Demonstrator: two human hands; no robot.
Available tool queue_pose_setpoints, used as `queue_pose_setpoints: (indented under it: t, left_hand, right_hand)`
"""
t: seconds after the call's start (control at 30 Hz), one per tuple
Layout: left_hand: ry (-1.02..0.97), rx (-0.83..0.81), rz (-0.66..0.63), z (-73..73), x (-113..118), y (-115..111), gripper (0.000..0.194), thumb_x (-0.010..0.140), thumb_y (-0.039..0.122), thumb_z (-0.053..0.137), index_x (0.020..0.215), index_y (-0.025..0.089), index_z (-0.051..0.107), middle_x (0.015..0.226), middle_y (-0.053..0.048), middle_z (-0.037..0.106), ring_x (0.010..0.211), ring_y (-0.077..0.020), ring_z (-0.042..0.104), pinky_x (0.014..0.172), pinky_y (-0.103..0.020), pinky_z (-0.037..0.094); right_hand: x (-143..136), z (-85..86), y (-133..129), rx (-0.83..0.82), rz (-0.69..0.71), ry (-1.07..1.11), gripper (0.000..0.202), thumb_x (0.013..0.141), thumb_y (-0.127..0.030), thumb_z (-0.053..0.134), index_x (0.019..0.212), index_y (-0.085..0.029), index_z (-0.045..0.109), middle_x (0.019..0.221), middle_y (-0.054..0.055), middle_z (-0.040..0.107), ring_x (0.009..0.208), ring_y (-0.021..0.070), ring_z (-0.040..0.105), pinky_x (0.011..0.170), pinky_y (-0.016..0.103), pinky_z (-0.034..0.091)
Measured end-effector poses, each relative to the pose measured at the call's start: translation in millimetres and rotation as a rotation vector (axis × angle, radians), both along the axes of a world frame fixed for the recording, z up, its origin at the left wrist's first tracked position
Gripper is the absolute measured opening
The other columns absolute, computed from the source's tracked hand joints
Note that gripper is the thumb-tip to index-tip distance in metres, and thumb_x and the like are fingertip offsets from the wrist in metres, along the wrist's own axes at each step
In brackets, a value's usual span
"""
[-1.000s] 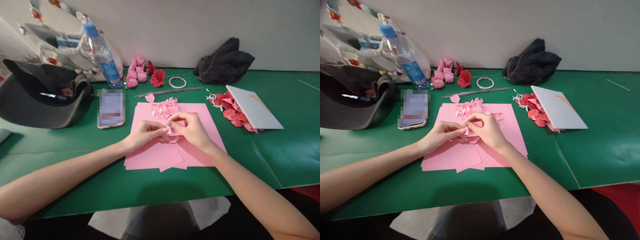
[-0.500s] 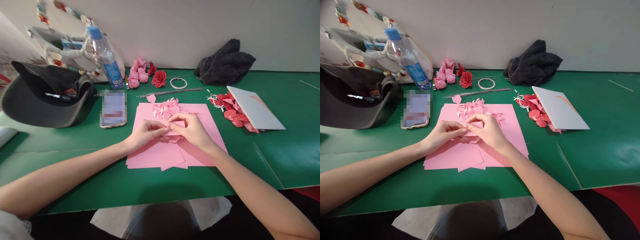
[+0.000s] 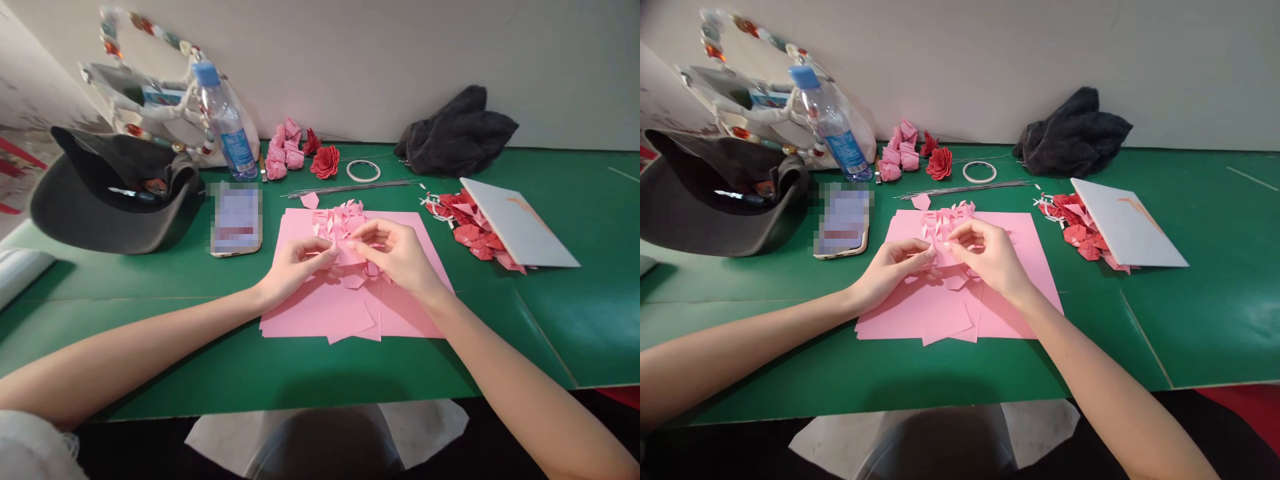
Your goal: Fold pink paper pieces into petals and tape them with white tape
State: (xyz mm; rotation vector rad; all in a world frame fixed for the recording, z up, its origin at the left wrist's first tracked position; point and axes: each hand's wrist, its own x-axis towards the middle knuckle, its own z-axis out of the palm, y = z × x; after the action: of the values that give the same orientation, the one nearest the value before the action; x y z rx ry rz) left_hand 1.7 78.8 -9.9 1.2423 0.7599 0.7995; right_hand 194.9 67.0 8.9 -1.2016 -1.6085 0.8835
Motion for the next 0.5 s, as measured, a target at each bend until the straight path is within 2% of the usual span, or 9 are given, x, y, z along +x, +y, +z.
queue_pose_setpoints:
  t: [0.17,0.3,0.5]
  left_hand:
    - [-0.014,-0.011,-0.020,-1.1,0.4,0.3,0.022,0.087,0.033,0.061,0.086,0.011,0.066,0.078,-0.004,0.065,0.069,-0.0155,0.069,0.068,-0.026,0.055]
    - [-0.043,-0.011,-0.024,-2.3,0.3,0.8,0.021,0.087,0.033,0.061,0.091,0.013,0.065,0.084,-0.004,0.066,0.070,-0.0155,0.068,0.071,-0.029,0.056]
    - [-0.058,-0.013,-0.006,-3.4,0.4,1.1,0.021,0.088,0.033,0.061,0.092,0.013,0.065,0.080,-0.004,0.066,0.069,-0.0136,0.066,0.067,-0.026,0.056]
  right_hand:
    - [-8.1,-4.0,-7.7,0.228,-0.034,-0.099,0.005,0.082,-0.017,0.065,0.079,-0.020,0.062,0.082,0.001,0.065,0.077,0.0144,0.063,0.065,0.027,0.053]
    - [-6.0,-8.8,-7.0,0.410,0.042,-0.234,0.009,0.081,-0.013,0.066,0.078,-0.021,0.063,0.086,0.002,0.066,0.086,0.0170,0.063,0.075,0.032,0.053]
    - [-3.6,-8.6,-6.2,0.448,0.137,-0.268,0.009,0.082,-0.014,0.066,0.082,-0.022,0.067,0.094,0.003,0.067,0.090,0.0176,0.064,0.083,0.035,0.052]
